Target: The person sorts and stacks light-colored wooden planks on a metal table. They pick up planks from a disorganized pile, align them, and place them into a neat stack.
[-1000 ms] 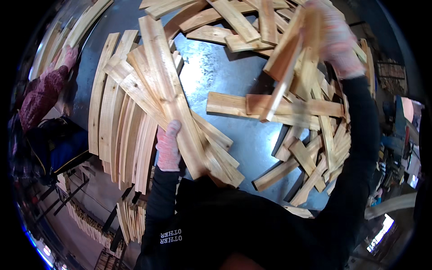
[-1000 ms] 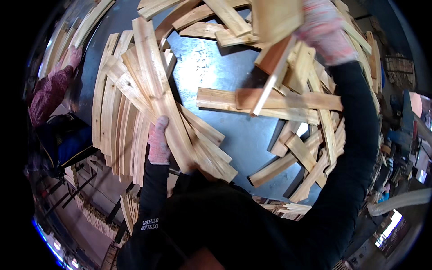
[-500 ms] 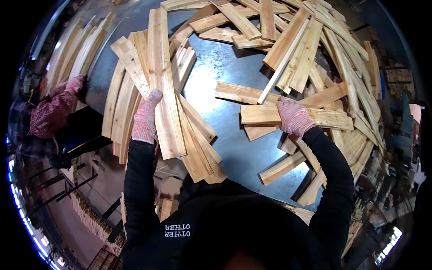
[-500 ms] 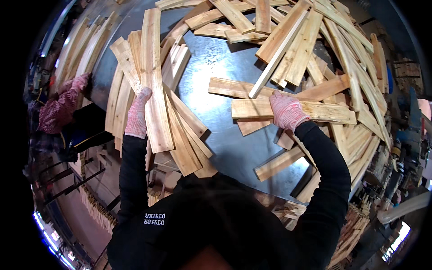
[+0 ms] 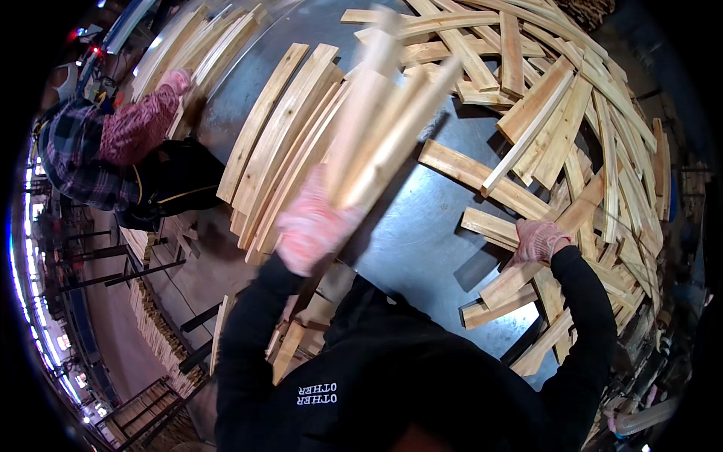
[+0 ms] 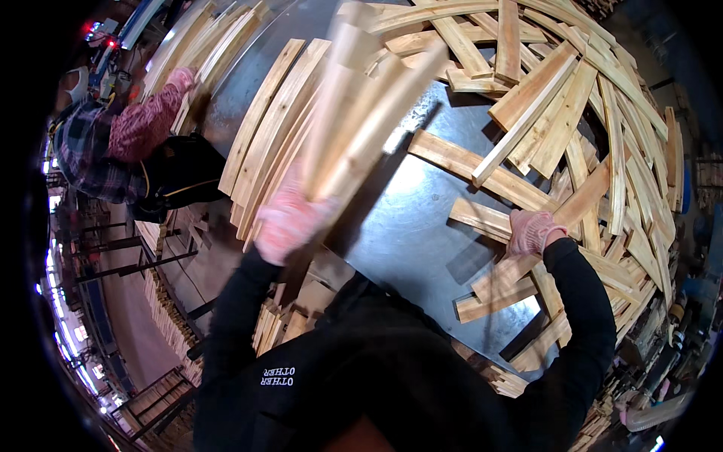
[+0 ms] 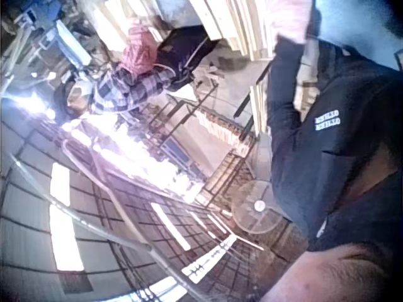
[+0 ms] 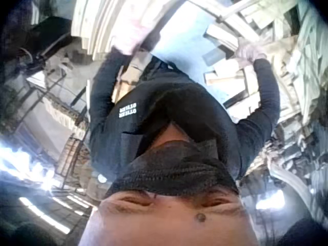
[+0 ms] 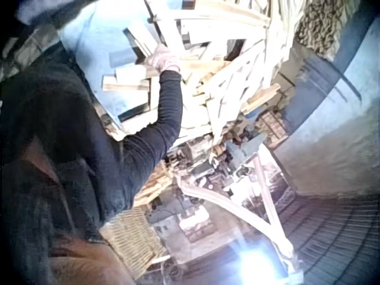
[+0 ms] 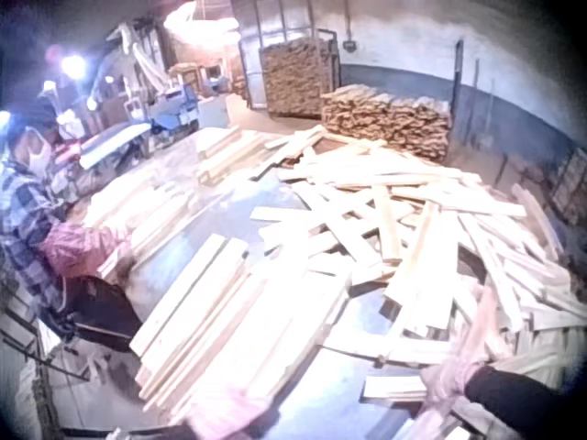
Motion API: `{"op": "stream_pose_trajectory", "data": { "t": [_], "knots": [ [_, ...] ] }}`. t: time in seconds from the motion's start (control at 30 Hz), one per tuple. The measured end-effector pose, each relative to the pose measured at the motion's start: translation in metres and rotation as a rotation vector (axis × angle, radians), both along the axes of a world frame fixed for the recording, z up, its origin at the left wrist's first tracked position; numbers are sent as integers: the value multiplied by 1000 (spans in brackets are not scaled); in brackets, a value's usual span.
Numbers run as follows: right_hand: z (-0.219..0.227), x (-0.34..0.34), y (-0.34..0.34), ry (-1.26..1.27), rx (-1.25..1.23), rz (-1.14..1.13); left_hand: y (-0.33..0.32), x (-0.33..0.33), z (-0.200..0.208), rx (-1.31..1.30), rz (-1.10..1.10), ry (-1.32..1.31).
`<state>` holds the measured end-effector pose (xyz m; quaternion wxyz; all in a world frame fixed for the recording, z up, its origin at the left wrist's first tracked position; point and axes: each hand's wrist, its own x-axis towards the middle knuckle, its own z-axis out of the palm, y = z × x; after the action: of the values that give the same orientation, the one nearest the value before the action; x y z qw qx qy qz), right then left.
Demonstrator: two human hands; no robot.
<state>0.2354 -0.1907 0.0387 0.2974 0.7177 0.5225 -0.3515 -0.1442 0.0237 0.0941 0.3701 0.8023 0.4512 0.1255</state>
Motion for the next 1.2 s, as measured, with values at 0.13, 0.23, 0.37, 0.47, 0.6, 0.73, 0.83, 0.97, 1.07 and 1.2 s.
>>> {"op": "stream_pose_trajectory", "data": {
  "t": [0.13,0.23,0.37,0.47,0.6,0.73,0.83,0.97,1.07,1.2],
  "knots": [
    [-4,1,-19,63,155,-1,-31,34,-72,72,73,641],
    [23,-21,-21,104,185,-121,-38,30,-96,40,32,691],
    [66,-55,10,217,321,-307,-34,30,-98,32,39,683],
    [87,-84,70,356,488,-539,-32,18,-96,-9,154,669],
    [6,-68,150,118,565,-399,-30,14,-109,126,182,716],
    [-41,-84,162,-129,737,-596,-30,21,-110,118,187,716],
    [-21,-57,128,7,557,-613,-34,2,-124,275,204,714],
    [-5,-14,67,-192,464,-753,-20,6,-96,3,174,640],
    [-27,6,40,-229,465,-677,-3,-10,-81,-127,19,196],
    [-31,-43,40,-578,787,-208,20,-26,-98,-1119,-36,-483]
  ]
}}
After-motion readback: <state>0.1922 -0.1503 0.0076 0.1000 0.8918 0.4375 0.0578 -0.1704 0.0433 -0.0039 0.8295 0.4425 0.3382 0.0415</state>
